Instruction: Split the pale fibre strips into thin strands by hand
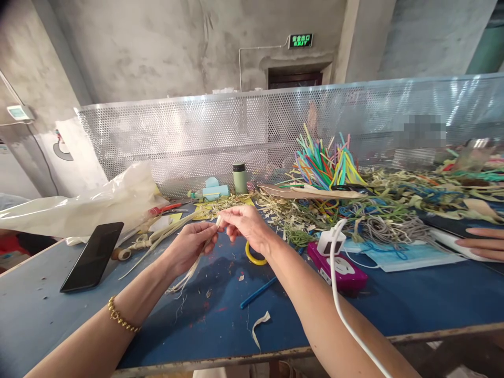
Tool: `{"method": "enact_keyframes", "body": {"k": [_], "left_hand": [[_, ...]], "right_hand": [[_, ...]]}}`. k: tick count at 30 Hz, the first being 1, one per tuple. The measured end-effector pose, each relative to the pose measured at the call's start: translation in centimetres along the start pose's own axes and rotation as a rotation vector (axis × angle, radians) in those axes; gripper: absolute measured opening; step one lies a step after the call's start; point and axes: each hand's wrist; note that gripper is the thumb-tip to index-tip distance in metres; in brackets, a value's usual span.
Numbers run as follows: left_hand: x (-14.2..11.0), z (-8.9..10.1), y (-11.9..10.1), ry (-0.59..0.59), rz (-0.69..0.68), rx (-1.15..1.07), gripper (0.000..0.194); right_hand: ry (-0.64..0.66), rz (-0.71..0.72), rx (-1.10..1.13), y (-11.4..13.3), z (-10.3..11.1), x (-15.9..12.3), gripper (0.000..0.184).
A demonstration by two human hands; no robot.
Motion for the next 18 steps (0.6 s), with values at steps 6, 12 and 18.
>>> {"method": "enact_keyframes", "body": {"k": [6, 12, 18], "left_hand": [[-0.2, 0.5, -0.5, 0.139, 0.070, -0.145, 0.025], [-0.3, 0.5, -1.0, 0.191, -0.008, -0.019, 0.025], [-0.4, 0.5, -0.7, 0.277, -0.086, 0.417, 0.019]], "right_hand": [[0.097, 0.015, -0.034, -0.1, 0.2, 0.1, 0.033], [0.019, 0.024, -0.054, 0.5, 0.8, -0.1, 0.029], [-0.067, 0.029, -0.087, 1.0, 0.9, -0.1, 0.025]]}}
Point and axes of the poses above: each hand's wrist, its own x-axis towards the middle knuckle, its own z-axis out of the back of the hand, y = z × x, and after that the axes turned 6 degrees about -z, right-handed
